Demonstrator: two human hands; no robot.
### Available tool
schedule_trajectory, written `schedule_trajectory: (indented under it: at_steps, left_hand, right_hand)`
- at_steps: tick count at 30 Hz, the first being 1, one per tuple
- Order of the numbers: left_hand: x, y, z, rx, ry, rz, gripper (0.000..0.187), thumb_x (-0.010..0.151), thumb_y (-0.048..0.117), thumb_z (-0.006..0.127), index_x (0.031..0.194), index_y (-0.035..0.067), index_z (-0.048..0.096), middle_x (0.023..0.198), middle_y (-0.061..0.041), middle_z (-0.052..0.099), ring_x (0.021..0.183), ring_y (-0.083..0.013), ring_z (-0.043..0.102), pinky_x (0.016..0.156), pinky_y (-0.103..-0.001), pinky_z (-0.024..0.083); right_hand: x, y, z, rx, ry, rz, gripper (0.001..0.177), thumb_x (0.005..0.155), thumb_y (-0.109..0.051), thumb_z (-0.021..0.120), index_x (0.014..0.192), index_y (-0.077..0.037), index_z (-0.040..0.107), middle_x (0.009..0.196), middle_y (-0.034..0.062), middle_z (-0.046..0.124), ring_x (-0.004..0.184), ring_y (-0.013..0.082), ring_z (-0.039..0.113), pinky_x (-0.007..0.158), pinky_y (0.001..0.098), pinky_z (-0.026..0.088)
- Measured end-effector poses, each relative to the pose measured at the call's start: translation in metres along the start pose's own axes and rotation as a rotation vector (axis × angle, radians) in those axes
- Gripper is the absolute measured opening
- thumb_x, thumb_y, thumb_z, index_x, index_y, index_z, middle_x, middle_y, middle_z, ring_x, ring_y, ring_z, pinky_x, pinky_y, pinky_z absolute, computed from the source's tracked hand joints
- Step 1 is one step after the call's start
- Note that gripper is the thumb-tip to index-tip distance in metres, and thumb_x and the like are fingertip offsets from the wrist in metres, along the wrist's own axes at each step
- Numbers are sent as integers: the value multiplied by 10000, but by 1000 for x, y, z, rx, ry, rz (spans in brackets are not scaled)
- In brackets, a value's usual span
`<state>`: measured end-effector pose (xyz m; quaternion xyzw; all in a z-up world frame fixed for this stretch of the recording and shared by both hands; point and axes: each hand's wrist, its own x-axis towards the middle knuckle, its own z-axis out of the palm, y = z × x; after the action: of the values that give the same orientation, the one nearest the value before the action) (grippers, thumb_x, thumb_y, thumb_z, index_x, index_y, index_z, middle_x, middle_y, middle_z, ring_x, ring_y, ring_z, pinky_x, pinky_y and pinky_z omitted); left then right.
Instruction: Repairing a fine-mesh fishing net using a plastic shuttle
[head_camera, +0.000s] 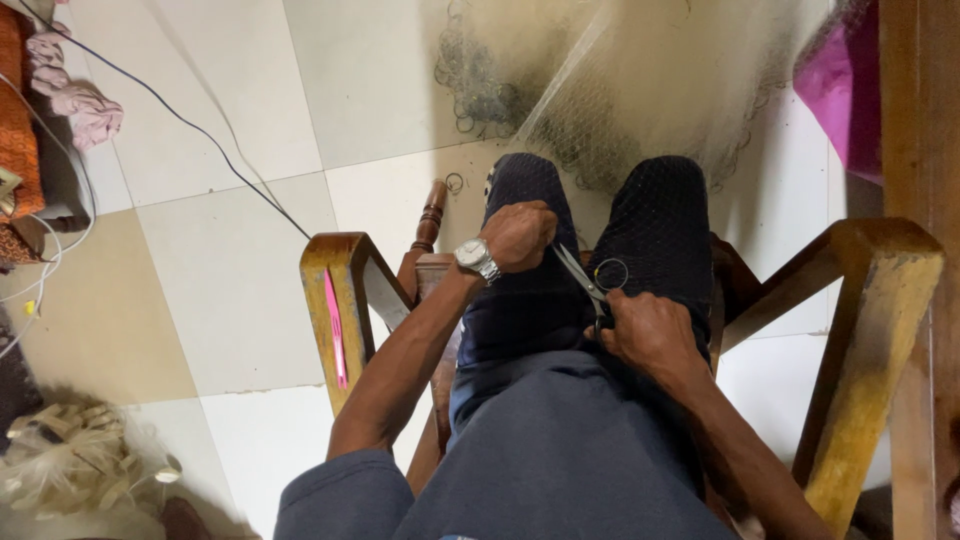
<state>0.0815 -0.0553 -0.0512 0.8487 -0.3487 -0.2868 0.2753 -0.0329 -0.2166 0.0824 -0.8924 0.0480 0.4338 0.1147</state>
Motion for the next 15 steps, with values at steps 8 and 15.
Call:
schedule_trajectory:
  at_steps: [8,15]
  left_hand:
    - [5,1,-12,88,-68,38,65,710,154,528,655,143,560,751,-44,568,718,-318,619,602,-403,499]
    - [8,4,-13,126,-48,83,88,693,151,520,629,122,571,717,-66,583,703,-327,629,599,-428,512]
  right_hand:
    - [18,1,8,-44,8,-39,444,731,-352,647,1094,-106,580,837,178,674,848,382,663,742,487,534]
    - [20,4,9,-59,6,-57,480,731,-357,646,1127,-97,571,848,169,672,840,359,671,736,462,542]
